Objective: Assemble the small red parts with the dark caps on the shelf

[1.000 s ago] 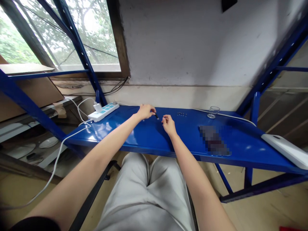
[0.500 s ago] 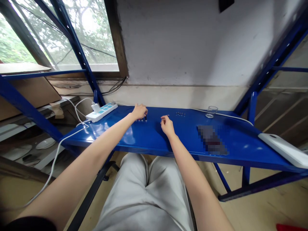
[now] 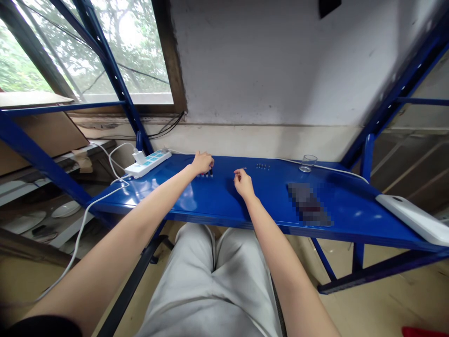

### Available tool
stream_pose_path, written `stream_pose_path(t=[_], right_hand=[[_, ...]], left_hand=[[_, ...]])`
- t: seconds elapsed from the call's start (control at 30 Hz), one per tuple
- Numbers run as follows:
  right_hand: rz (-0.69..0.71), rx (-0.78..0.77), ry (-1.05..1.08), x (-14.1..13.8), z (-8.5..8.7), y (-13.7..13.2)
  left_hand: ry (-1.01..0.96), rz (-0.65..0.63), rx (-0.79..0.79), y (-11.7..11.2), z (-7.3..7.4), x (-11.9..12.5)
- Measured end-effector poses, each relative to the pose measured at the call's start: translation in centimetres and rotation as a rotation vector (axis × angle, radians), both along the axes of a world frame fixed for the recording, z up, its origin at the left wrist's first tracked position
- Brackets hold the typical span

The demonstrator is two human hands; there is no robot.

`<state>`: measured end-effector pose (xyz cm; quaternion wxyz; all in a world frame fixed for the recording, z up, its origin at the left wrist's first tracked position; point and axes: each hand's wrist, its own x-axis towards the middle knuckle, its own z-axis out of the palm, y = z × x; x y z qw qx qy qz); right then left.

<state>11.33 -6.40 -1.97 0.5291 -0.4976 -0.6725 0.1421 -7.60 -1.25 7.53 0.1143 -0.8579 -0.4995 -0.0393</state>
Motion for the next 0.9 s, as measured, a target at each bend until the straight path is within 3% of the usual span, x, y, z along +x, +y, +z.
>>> stream_pose_path(t=[0.4, 0.6, 0.67, 0.73, 0.9], right_hand=[[-0.008, -0.005, -0.021, 0.0, 0.0, -0.1], [-0.029, 0.016, -0.014, 0.1, 0.2, -0.1], [-0.054, 0.026, 0.005, 0.2, 0.4, -0.2], [-0.092, 0.033, 0.033, 0.2, 0.6, -0.4], [-0.170, 0.128, 0.166, 0.3, 1.9, -1.3]], left_hand=[[-0.023, 0.024, -0.061, -0.1, 0.3, -0.2], [-0.203, -0.017, 0.033, -1.0, 0.5, -0.2], [-0.340, -0.063, 0.092, -3.1, 0.5, 0.1], [-0.484, -0.155, 0.114, -6.6, 0.5, 0.2], [-0.575, -0.649, -0.029, -18.9, 0.1, -2.1]])
